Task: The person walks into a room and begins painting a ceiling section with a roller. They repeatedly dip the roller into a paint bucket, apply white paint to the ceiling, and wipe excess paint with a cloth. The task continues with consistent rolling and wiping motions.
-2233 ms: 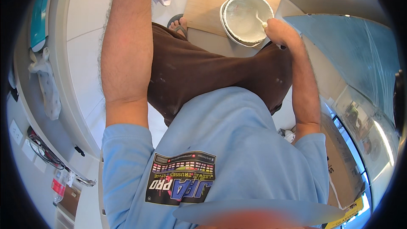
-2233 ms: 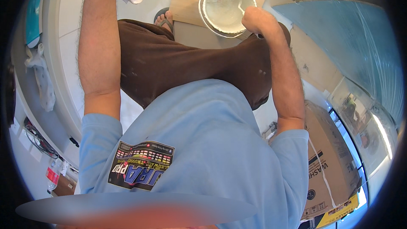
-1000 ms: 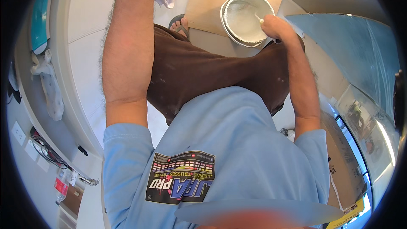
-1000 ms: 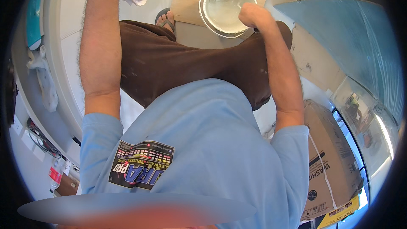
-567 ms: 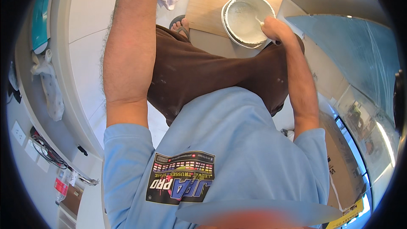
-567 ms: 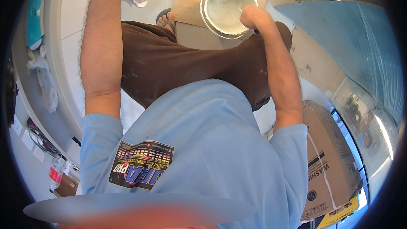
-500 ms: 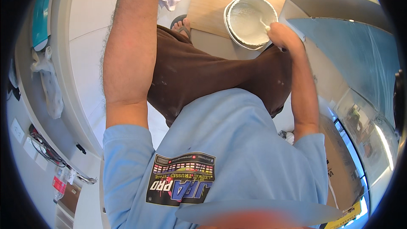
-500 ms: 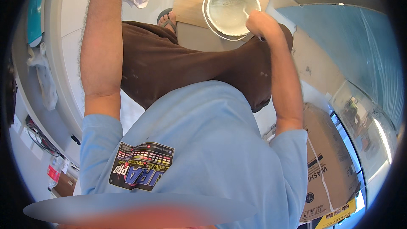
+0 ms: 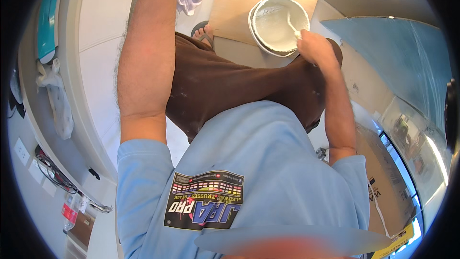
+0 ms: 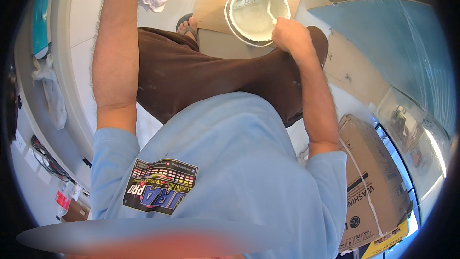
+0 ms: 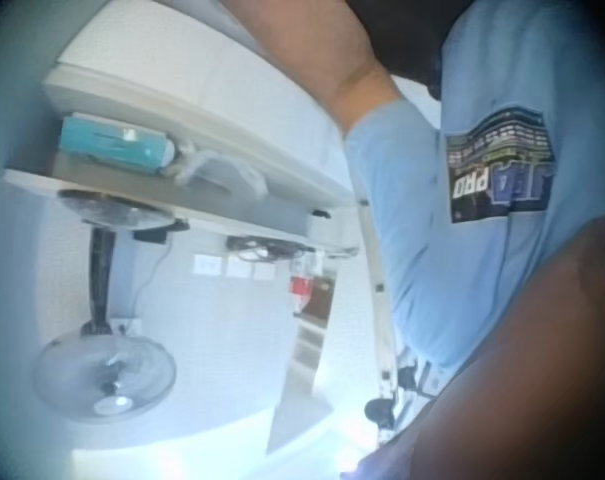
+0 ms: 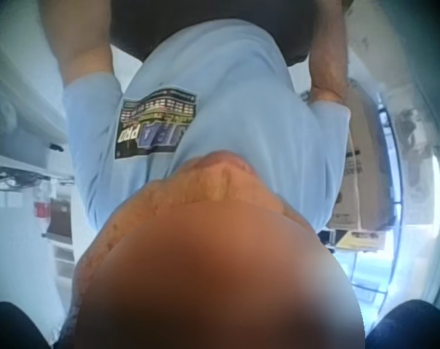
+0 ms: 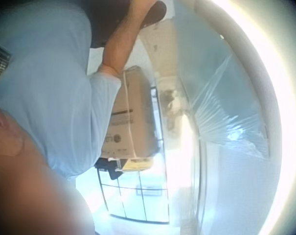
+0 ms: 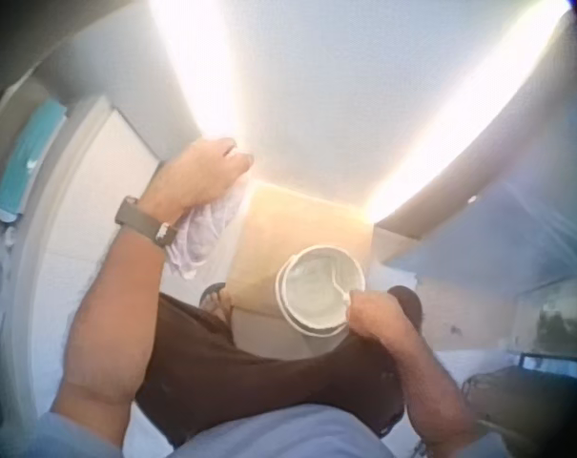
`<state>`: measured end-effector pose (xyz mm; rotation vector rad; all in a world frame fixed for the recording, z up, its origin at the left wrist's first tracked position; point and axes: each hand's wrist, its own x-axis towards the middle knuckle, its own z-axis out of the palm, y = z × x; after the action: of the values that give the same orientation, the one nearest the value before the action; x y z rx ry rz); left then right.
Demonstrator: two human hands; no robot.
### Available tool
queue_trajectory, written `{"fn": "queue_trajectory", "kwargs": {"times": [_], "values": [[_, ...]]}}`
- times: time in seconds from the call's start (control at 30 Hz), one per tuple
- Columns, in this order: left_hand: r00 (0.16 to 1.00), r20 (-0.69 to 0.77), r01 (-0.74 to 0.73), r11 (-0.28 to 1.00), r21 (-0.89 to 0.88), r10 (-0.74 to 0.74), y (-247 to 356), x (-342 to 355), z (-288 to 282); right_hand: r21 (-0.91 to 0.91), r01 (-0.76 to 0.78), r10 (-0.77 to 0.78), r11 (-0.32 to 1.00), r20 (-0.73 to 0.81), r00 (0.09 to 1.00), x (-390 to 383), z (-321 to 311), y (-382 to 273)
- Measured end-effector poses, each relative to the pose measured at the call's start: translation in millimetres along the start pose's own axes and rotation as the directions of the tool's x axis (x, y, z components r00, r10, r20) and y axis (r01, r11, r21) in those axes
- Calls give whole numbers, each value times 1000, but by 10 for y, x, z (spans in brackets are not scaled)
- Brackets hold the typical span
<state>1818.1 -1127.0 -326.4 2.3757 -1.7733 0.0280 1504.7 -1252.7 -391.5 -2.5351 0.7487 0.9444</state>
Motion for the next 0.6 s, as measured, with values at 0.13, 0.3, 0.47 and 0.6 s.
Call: {"fn": "queue_trajectory", "kwargs": {"times": [0.13,0.3,0.47,0.6], "values": [[998,-42,-33,996,80,36,5,-61,19,-8,-9,8,1000,-84,996,-14,86,24],[997,-62,-49,994,100,55,-62,-114,16,58,45,-28,997,-274,961,-774,325,488],[964,-172,-180,973,147,204,-30,-92,77,19,-62,65,998,-309,949,-1104,162,761],[990,-76,-109,989,97,117,-16,-75,132,123,-61,101,991,-355,930,-1358,29,828]]}}
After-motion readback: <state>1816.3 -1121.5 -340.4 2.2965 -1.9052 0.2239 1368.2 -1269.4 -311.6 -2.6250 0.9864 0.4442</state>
